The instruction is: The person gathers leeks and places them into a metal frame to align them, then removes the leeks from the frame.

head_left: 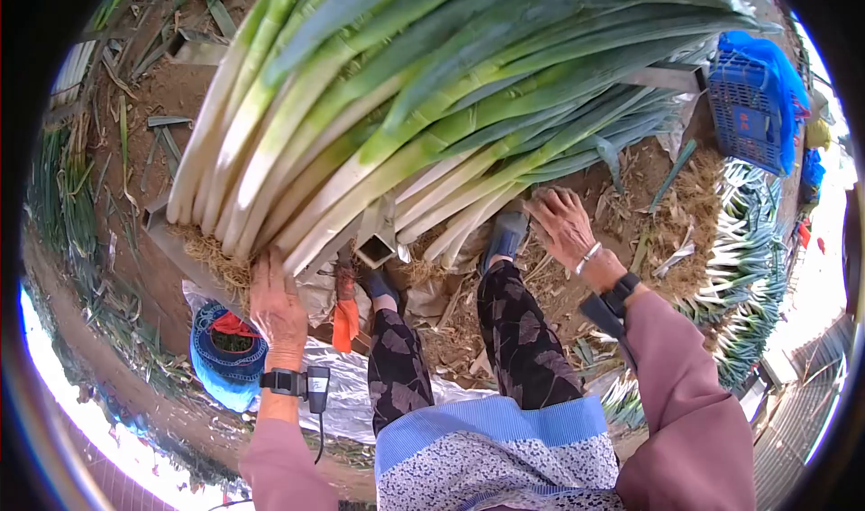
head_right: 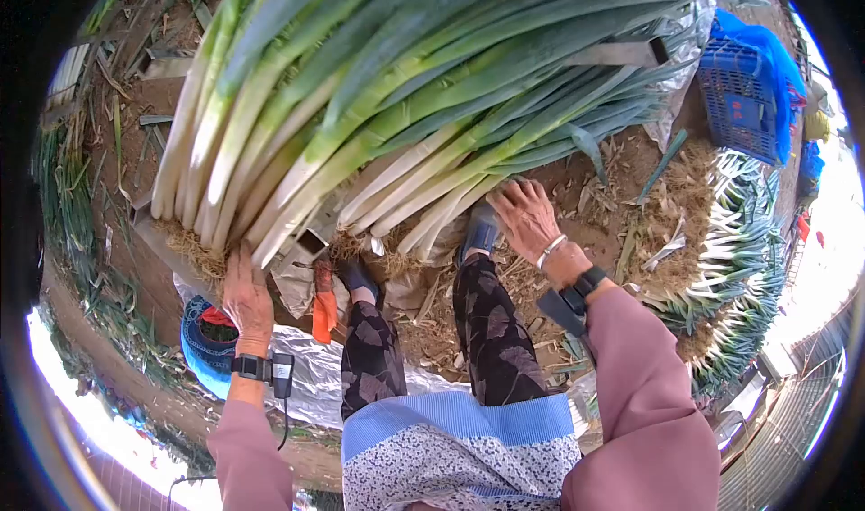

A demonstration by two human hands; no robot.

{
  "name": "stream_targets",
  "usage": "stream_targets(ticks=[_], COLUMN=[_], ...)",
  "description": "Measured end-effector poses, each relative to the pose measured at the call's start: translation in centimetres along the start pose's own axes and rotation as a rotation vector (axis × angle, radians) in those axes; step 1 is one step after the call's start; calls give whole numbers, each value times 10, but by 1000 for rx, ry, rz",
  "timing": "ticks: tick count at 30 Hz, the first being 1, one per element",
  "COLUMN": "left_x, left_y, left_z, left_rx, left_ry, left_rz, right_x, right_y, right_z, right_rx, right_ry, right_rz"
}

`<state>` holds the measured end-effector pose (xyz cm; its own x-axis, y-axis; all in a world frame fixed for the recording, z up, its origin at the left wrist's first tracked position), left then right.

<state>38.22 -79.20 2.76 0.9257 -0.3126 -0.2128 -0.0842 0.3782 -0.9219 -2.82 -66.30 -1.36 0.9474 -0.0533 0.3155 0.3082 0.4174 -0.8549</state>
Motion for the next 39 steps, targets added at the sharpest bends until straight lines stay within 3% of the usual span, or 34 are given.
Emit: stream_targets(ticks=[6, 7, 10, 12, 13, 15, 17, 21, 27, 29, 30, 31, 33, 39], left_x=[-4, -4, -5, -3, -3, -2, 0, -2, -3, -1, -2, -9, -6, -8], left_y=[-5, -4, -7, -6, -6, -7, -6, -4, -3, 4, 5, -6, -4, -18], left_z=[0, 1, -1, 0, 0, 0, 1, 0, 2, -1, 8, 6, 5, 7], left_rx=[-70, -61, -66, -71, -78, -92, -113, -111, -135, -42, 64, -59, -115, -243], left_ry=[53, 40, 12, 11, 17, 15, 15, 10, -29, -85, -33, 6, -95, -80], left_rz=[-36, -45, -35, -40, -48, -33, -24, -45, -10, -10, 213, 203, 24, 137], right_x=[-40, -40, -45, -54, -58, -60, -45, -11, 75, 100, 115, 126, 151, 190], right_y=[63, 61, 66, 77, 68, 43, -12, -128, -253, -279, -287, -289, -292, -247], right_z=[-53, -57, -67, -68, -63, -34, -7, 27, 5, -13, -24, -37, -60, -120], right_rx=[4, -45, 92, 395, 388, 355, 294, 225, 223, 66, 15, 11, -133, -101], right_ry=[-60, -156, -183, -226, -235, -287, -472, -549, -410, -390, -411, -425, -530, -655], right_rz=[388, 472, 534, 555, 568, 315, 296, 110, 176, 391, 455, 470, 555, 610])
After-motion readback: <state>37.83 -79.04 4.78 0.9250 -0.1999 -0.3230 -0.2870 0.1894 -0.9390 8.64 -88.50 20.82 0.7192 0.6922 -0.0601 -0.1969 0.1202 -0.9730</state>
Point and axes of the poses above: each hand's wrist, its own z-axis away from the middle knuckle, its own y-axis out of the palm, x = y × z, the point moved 8 cm from there along -z, towards the middle knuckle, and after that the axes turned 4 degrees about y, right-handed, at the moved point
